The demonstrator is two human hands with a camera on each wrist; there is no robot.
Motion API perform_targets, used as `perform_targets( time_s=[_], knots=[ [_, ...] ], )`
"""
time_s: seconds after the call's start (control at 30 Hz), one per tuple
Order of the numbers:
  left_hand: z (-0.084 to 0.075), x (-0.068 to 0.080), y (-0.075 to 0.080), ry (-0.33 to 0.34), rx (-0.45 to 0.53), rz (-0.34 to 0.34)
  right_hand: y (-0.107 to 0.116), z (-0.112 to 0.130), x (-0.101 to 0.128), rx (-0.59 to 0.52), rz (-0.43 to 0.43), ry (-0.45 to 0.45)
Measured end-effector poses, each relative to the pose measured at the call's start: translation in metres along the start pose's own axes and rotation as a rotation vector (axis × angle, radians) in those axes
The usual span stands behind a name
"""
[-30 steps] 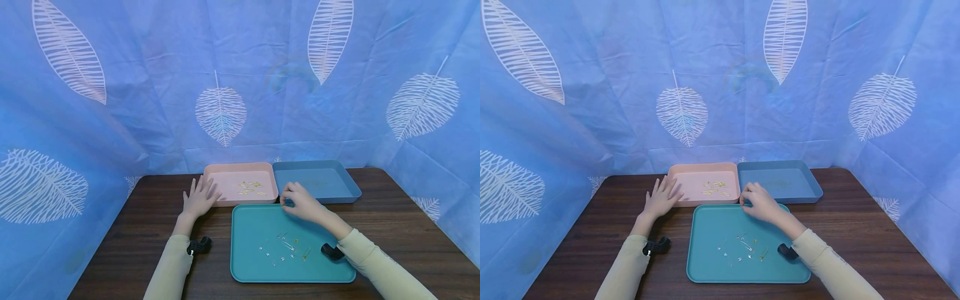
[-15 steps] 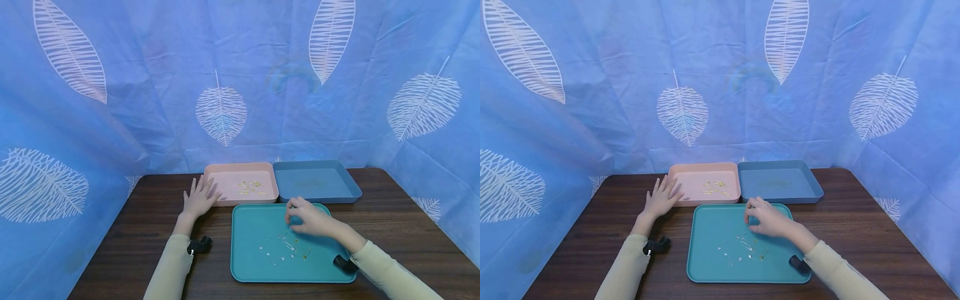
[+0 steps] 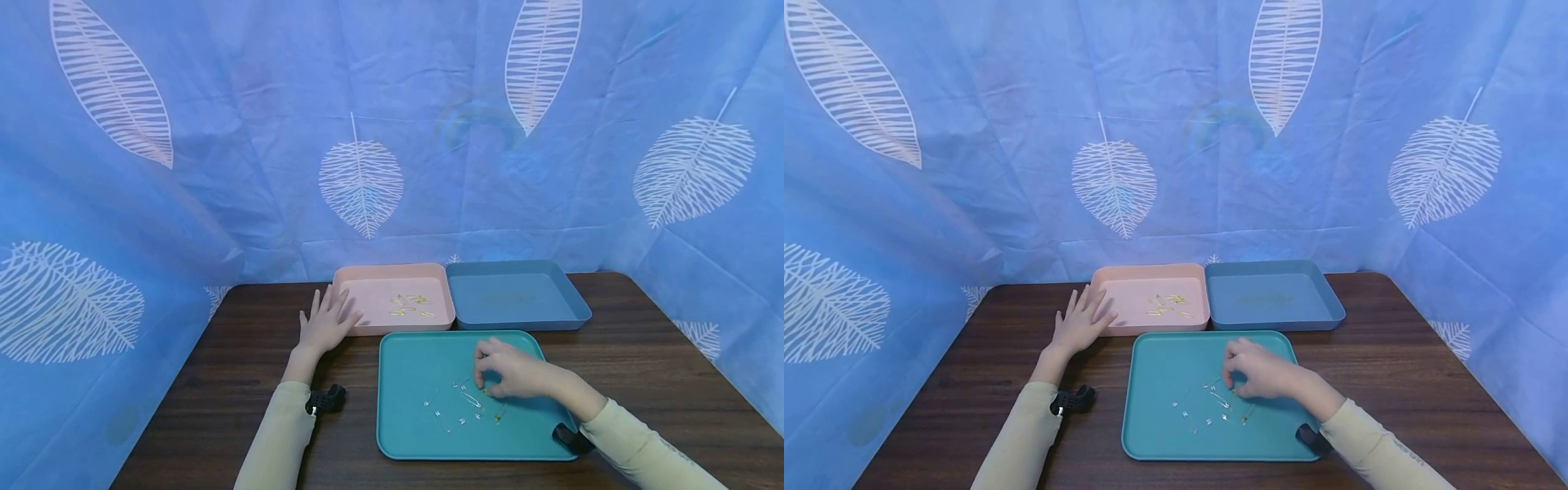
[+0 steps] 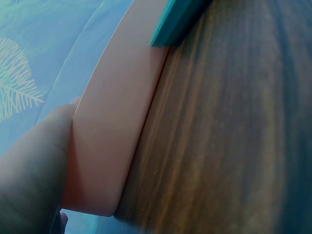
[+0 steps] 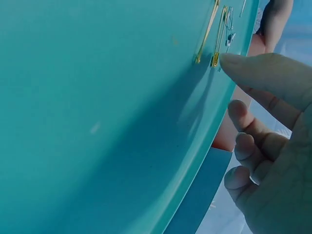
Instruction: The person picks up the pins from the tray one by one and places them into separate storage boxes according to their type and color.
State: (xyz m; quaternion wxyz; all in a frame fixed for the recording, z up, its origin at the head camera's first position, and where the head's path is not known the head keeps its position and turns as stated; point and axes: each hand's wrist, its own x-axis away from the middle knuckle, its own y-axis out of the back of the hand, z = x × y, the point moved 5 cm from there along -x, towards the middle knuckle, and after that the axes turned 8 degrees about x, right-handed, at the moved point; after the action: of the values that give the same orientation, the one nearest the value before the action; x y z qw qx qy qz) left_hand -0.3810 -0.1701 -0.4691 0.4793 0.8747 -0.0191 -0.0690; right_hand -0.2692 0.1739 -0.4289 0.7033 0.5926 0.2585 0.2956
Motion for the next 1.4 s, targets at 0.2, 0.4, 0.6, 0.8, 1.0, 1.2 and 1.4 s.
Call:
perform_targets(
  time_s=[0.2,0.4,0.6,0.8,1.0,1.2,1.4],
  knots=[
    [0.001,0.0,0.0,-0.007,-0.001,-0.003,-0.002,0.001,0.001,-0.014,0.041,-0.013],
    [0.0,0.001,0.0,-0.003,0.005,-0.003,-0.002,0.003,0.002,-0.018,0.041,-0.01],
    [0.0,0.001,0.001,-0.002,0.016,0.002,-0.002,0.004,0.002,-0.03,0.03,-0.004],
    [0.001,0.001,0.001,0.001,0.014,0.005,-0.004,0.006,0.001,-0.022,0.048,-0.02],
    [0.001,0.002,0.002,0.001,0.021,0.007,-0.003,0.008,-0.005,0.002,0.039,-0.022],
    [0.0,0.002,0.001,0.0,0.042,0.017,0.002,0.008,-0.014,0.025,-0.024,0.004],
    [0.0,0.002,0.001,-0.001,0.038,0.011,0.006,0.007,-0.028,0.05,-0.083,0.035]
  ],
)
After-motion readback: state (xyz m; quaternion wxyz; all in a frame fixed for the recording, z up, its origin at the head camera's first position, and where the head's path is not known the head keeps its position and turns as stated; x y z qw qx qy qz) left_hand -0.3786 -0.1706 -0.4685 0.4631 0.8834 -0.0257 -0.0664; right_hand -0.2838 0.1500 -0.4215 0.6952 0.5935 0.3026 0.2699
